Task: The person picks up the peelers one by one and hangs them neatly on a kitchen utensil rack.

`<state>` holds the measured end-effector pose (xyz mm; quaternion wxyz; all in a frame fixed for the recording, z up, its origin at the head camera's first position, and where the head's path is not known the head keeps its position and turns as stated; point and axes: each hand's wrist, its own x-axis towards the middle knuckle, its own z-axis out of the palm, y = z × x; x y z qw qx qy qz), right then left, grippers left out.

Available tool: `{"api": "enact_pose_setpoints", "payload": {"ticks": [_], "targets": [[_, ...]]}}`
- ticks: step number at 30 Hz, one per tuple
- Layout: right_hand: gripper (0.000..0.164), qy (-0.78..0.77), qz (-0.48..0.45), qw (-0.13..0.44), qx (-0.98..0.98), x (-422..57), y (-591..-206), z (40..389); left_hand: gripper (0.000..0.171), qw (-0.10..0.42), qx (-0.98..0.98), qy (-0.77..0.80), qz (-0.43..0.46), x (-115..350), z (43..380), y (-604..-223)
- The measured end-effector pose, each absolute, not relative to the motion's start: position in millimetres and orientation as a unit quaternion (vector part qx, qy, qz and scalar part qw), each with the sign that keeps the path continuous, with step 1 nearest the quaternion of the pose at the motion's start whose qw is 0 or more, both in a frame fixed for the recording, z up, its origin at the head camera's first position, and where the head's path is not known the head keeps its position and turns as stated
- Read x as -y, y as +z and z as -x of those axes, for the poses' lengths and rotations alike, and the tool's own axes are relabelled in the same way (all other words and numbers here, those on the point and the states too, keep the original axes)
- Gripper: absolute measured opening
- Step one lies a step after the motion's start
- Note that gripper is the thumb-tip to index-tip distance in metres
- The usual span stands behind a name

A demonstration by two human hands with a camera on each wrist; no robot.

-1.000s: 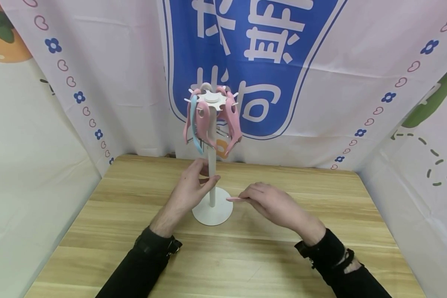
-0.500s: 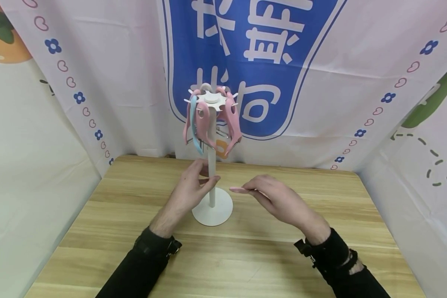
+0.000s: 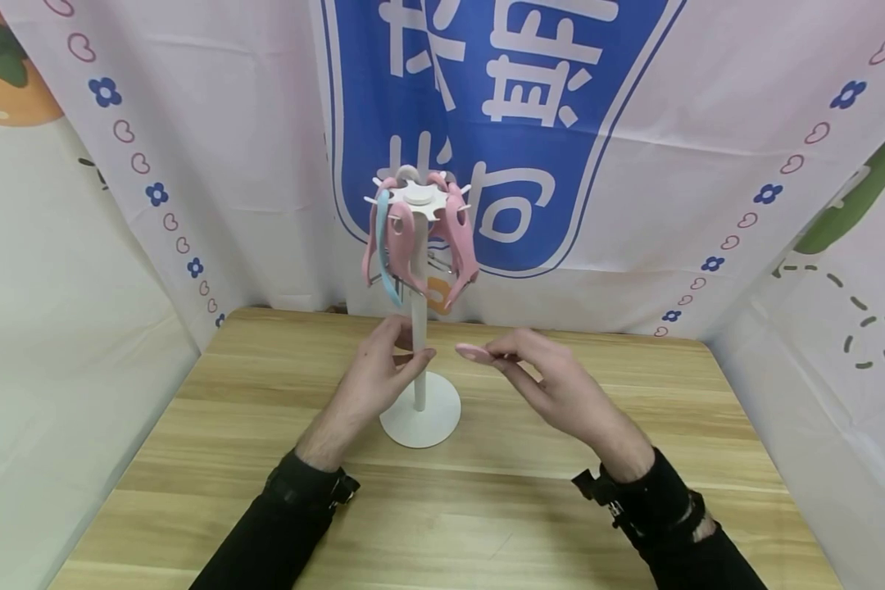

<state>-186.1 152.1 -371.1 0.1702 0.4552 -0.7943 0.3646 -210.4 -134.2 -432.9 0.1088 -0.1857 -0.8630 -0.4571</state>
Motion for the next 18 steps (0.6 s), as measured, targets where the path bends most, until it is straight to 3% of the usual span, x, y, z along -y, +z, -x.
{"api": "enact_pose_setpoints", "payload": {"ticks": [11, 18], "targets": [[0.027, 0.449, -0.43, 0.221, 0.752, -138, -353, 183, 0.038, 0.109, 0.86, -0.461, 0.19, 134, 210, -433], [0.024, 0.539, -0.394, 0.182, 0.721, -129, -338, 177, 0.038, 0.105, 0.861, -0.46, 0.189, 134, 209, -432]]}}
